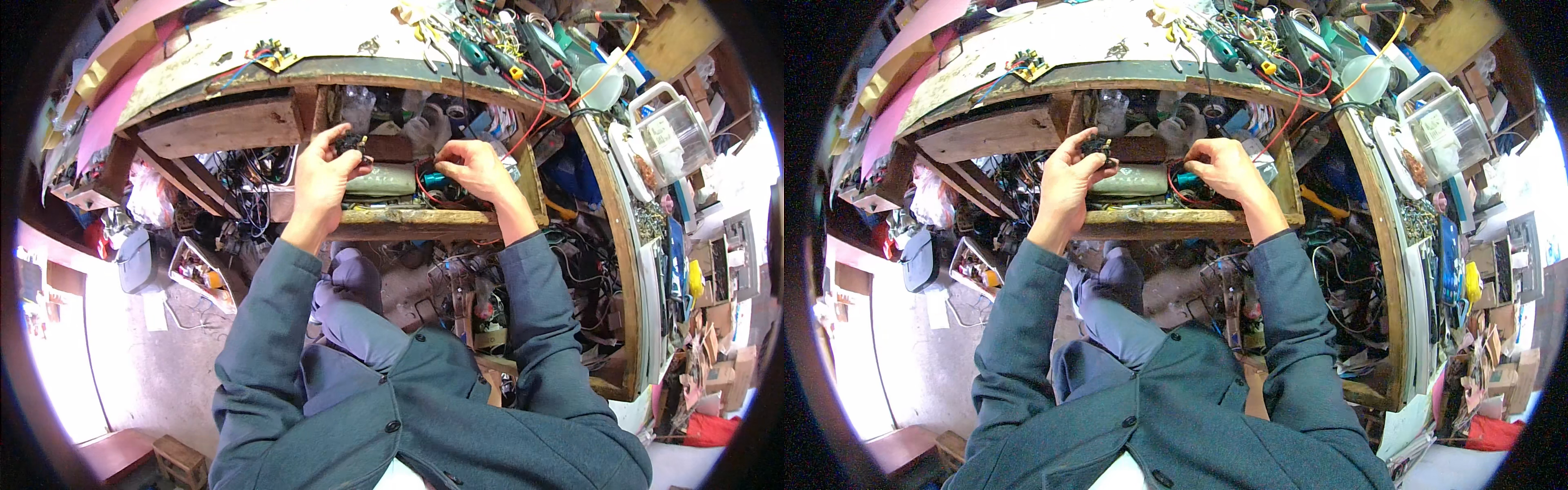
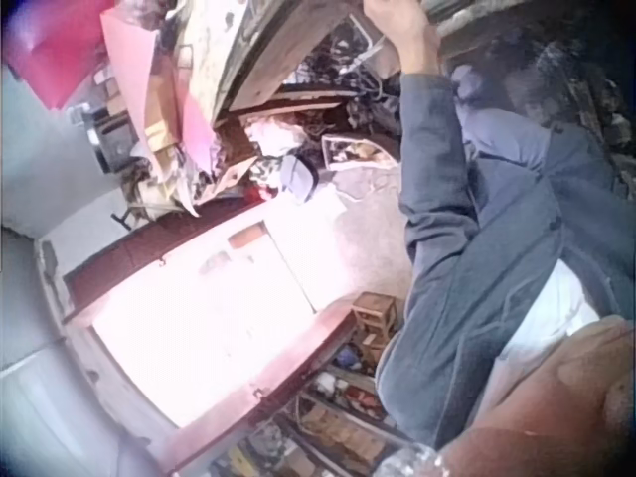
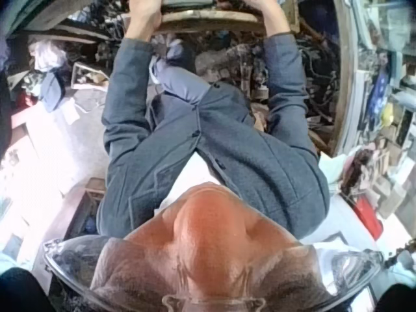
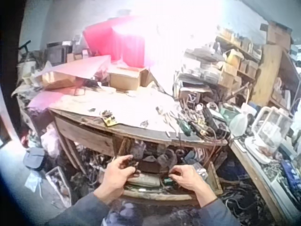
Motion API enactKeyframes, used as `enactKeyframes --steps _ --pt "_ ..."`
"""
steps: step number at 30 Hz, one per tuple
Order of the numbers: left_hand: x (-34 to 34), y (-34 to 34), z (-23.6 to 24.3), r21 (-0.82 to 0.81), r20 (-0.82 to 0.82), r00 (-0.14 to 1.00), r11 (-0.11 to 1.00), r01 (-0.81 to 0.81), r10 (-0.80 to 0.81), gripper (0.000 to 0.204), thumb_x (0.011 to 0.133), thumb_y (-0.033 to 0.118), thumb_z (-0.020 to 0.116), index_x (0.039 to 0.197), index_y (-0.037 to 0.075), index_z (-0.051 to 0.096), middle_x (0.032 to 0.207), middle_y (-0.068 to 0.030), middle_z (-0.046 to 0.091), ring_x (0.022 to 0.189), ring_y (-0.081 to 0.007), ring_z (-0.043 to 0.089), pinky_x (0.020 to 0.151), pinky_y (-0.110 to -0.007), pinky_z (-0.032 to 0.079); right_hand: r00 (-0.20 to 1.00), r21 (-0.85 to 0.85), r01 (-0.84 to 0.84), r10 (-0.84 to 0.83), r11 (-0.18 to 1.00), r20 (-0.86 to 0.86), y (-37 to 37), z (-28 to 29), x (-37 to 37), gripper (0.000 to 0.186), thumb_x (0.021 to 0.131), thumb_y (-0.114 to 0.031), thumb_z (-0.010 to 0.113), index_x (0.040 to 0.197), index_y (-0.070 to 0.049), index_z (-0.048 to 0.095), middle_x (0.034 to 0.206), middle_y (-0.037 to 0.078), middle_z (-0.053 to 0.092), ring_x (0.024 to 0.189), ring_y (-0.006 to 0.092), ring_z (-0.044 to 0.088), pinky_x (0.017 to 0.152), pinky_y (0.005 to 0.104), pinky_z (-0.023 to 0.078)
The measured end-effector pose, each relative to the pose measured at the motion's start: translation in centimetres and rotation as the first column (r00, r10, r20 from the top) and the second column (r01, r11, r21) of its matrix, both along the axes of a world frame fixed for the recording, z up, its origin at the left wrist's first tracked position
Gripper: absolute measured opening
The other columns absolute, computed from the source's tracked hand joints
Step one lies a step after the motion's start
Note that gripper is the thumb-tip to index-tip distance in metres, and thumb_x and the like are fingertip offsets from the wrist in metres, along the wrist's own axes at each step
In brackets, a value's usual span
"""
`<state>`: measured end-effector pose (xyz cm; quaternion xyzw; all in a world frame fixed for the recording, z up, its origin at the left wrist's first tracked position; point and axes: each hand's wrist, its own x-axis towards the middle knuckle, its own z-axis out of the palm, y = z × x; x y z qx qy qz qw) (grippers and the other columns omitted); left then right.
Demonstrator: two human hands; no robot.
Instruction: The person works on a small electronic component at a cluttered workbench. They use a multimeter to test the component, then use a screwdriver to adjust a screw on the component. The person continues to manipulate the component and wires by hand.
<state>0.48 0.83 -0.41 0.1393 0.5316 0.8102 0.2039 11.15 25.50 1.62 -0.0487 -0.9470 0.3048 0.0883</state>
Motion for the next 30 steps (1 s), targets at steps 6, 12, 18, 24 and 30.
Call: enactKeyframes --steps 6,12,18,24,30 --pt "0.8 -0.1 0.5 -0.056 -0.067 0.997 0.998 -0.027 0.024 0.043 0.091 -0.004 0.056 0.133 -0.005 0.048 0.104 -0.0107 0.061 0.089 -0.0178 0.067 0.081 -0.033 0.060 0.960 -0.017 -0.263 0.264 0.965 0.093 -1.4 0.2 -0.5 0.015 0.080 -0.011 0.071 0.091 -0.001 0.070 0.077 0.013 0.069 0.071 0.0195 0.067 0.067 0.0320 0.051" --pt "1.9 0.6 0.8 -0.096 -0.190 0.977 0.989 -0.115 0.095 0.042 0.093 -0.004 0.056 0.134 -0.003 0.049 0.109 -0.0085 0.058 0.094 -0.0141 0.062 0.081 -0.031 0.060 0.926 0.111 -0.311 0.275 0.944 0.261 -1.9 -0.6 0.0 0.017 0.077 -0.015 0.070 0.091 -0.006 0.074 0.082 0.016 0.070 0.077 0.0342 0.068 0.071 0.0401 0.054" --pt "2.1 0.7 0.9 -0.084 -0.154 0.981 0.987 -0.136 0.121 0.041 0.094 -0.004 0.056 0.134 -0.002 0.049 0.110 -0.0072 0.058 0.095 -0.0135 0.061 0.083 -0.032 0.060 0.871 0.125 -0.379 0.308 0.917 0.383 -2.2 -1.5 -0.6 0.020 0.079 -0.020 0.071 0.096 -0.010 0.074 0.085 0.015 0.070 0.080 0.0356 0.067 0.071 0.0435 0.053" --pt "2.2 0.7 1.1 -0.018 -0.159 0.973 0.985 -0.173 0.168 0.041 0.094 -0.004 0.057 0.134 -0.003 0.048 0.111 -0.0091 0.060 0.098 -0.0163 0.064 0.085 -0.033 0.060 0.845 0.101 -0.443 0.377 0.891 0.380 -2.5 -0.9 -1.4 0.015 0.079 -0.020 0.071 0.089 -0.009 0.072 0.082 0.015 0.069 0.079 0.0356 0.066 0.069 0.0450 0.051" --pt "2.4 0.9 1.0 0.013 -0.156 0.971 0.983 -0.181 0.181 0.041 0.094 -0.005 0.056 0.133 -0.002 0.047 0.110 -0.0110 0.061 0.096 -0.0193 0.066 0.083 -0.033 0.060 0.788 0.150 -0.540 0.434 0.828 0.437 -3.9 -1.1 -2.6 0.016 0.078 -0.021 0.072 0.083 -0.006 0.070 0.074 0.017 0.067 0.074 0.0380 0.065 0.066 0.0478 0.050"
